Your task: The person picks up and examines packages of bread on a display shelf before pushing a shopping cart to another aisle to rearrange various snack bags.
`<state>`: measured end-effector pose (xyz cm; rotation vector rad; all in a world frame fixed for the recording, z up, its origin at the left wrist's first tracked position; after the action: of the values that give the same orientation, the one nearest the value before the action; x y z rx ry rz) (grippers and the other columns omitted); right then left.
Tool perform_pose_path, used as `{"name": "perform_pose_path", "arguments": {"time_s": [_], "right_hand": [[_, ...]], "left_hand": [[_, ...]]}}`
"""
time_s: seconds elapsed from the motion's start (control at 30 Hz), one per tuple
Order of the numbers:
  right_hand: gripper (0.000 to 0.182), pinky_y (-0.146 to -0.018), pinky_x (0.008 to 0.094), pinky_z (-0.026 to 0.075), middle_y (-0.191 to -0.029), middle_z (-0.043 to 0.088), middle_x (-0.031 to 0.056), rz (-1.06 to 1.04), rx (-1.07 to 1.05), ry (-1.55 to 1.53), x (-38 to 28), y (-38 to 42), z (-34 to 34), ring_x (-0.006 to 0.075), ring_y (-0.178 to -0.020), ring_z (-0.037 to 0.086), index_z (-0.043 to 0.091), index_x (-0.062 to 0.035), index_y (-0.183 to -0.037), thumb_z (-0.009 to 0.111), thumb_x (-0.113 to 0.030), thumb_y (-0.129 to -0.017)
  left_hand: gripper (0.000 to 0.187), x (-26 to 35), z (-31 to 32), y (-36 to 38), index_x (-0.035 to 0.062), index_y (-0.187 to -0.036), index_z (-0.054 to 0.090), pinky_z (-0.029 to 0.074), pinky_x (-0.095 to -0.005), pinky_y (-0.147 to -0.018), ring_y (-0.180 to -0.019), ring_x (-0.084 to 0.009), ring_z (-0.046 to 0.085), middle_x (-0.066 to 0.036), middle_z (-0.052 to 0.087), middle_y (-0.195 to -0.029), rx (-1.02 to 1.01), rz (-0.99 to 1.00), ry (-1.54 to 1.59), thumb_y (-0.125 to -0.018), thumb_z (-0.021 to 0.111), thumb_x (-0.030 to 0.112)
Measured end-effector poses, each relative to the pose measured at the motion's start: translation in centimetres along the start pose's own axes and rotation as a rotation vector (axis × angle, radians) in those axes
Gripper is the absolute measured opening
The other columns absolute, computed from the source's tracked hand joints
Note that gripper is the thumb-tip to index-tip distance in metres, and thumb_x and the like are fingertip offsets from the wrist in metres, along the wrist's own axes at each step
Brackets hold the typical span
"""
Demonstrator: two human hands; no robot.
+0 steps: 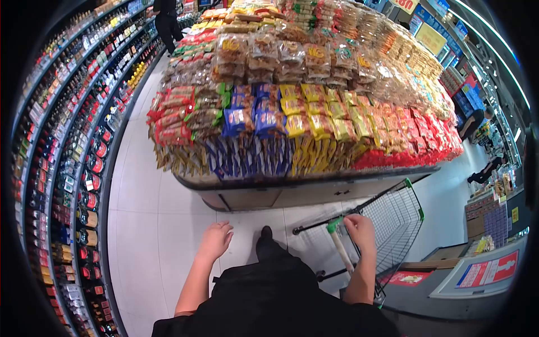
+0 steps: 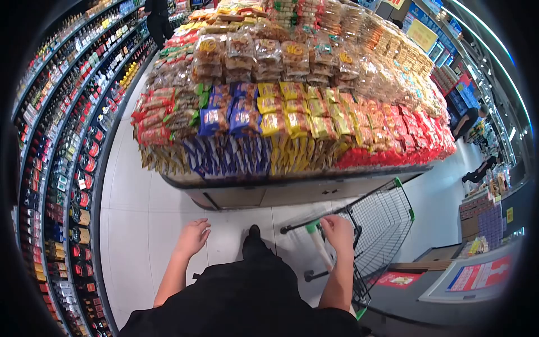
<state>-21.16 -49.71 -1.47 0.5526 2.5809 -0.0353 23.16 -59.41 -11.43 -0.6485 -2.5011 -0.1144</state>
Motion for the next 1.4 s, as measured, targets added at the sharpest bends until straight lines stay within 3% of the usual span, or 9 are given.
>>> {"name": "perform_pose_path", "arguments": {"time_s": [0.13,0.33,0.53,0.6,0.67,0.73,0.8,1.0,1.4], "right_hand": [[0.013,-0.074,0.0383,0.052,-0.087,0.072,0.0118,-0.466,0.223,-0.104,-9.2,-8.8,-5.6,0.0307,-0.084,0.068,0.074,-0.0065,-0.089,0.071,-0.019,-0.084],[0.016,-0.074,0.0426,0.052,-0.083,0.067,0.0104,-0.931,0.197,-0.056,-20.8,-21.8,-7.3,0.0316,-0.083,0.065,0.071,-0.0069,-0.093,0.073,-0.019,-0.083],[0.023,-0.078,0.0441,0.054,-0.098,0.064,0.0109,-1.042,0.083,0.076,-30.0,-32.4,1.6,0.0318,-0.095,0.064,0.067,-0.0072,-0.101,0.072,-0.021,-0.083],[0.022,-0.080,0.0441,0.054,-0.100,0.064,0.0107,-1.039,0.117,0.123,-31.3,-34.2,3.9,0.0314,-0.097,0.064,0.067,-0.0078,-0.101,0.071,-0.020,-0.083],[0.030,-0.080,0.0434,0.056,-0.108,0.064,0.0104,-0.971,0.077,0.407,-31.9,-35.6,5.8,0.0296,-0.101,0.063,0.068,-0.0085,-0.111,0.071,-0.018,-0.082],[0.029,-0.079,0.0432,0.056,-0.107,0.065,0.0103,-0.960,0.080,0.444,-32.0,-36.6,6.3,0.0294,-0.100,0.064,0.069,-0.0088,-0.108,0.070,-0.015,-0.080],[0.028,-0.078,0.0429,0.056,-0.106,0.065,0.0102,-0.968,0.069,0.495,-31.6,-37.5,6.4,0.0293,-0.100,0.065,0.070,-0.0091,-0.106,0.069,-0.013,-0.078],[0.008,-0.076,0.0449,0.053,-0.083,0.067,0.0126,-0.950,0.067,0.150,-31.2,-38.7,4.6,0.0338,-0.085,0.066,0.071,-0.0090,-0.082,0.064,-0.009,-0.078],[0.006,-0.076,0.0427,0.055,-0.084,0.067,0.0082,-1.036,0.077,0.205,-31.5,-38.4,4.6,0.0304,-0.088,0.066,0.072,-0.0085,-0.080,0.069,-0.007,-0.076]], "left_hand": [[0.013,4.2,-5.6,-8.3,0.0051,-0.082,0.066,0.051,-0.0432,-0.087,-0.098,-0.0319,0.065,-0.012,0.070,-0.101,0.195,0.213,-0.036,-0.080,0.075,0.014],[0.016,9.9,-12.9,-17.3,0.0071,-0.080,0.063,0.051,-0.0410,-0.079,-0.088,-0.0290,0.064,-0.007,0.066,-0.091,0.541,0.335,-0.059,-0.075,0.078,0.008],[0.019,9.6,-14.9,-20.9,0.0072,-0.093,0.069,0.049,-0.0462,-0.094,-0.105,-0.0315,0.062,-0.008,0.066,-0.108,0.639,0.308,-0.108,-0.075,0.077,0.007],[0.031,8.7,-15.1,-21.7,0.0081,-0.107,0.069,0.040,-0.0526,-0.107,-0.120,-0.0322,0.056,-0.010,0.062,-0.123,0.570,0.264,-0.122,-0.077,0.077,0.010],[0.036,8.2,-15.5,-22.8,0.0086,-0.113,0.067,0.036,-0.0543,-0.110,-0.124,-0.0326,0.053,-0.010,0.060,-0.128,0.514,0.252,-0.155,-0.078,0.076,0.012],[0.047,7.2,-15.4,-23.7,0.0101,-0.125,0.062,0.027,-0.0571,-0.116,-0.132,-0.0329,0.048,-0.010,0.055,-0.136,0.420,0.231,-0.193,-0.081,0.076,0.017],[0.048,6.1,-15.3,-24.3,0.0101,-0.126,0.061,0.027,-0.0574,-0.116,-0.131,-0.0323,0.048,-0.009,0.055,-0.136,0.390,0.243,-0.180,-0.081,0.075,0.017],[0.051,3.7,-15.0,-25.0,0.0112,-0.128,0.059,0.027,-0.0581,-0.117,-0.129,-0.0291,0.050,-0.007,0.055,-0.136,0.318,0.273,-0.140,-0.081,0.075,0.017],[0.053,3.1,-15.0,-25.8,0.0118,-0.129,0.059,0.028,-0.0586,-0.116,-0.127,-0.0298,0.052,-0.008,0.057,-0.133,0.318,0.328,-0.106,-0.079,0.076,0.016]]}}
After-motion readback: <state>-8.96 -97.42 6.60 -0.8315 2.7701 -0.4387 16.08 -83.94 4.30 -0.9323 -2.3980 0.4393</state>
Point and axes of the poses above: each hand's wrist, its own y-axis away from the middle knuckle, its own z-axis out of the palm, x = y × z, the point moved 3 cm from there along -y, towards the middle knuckle
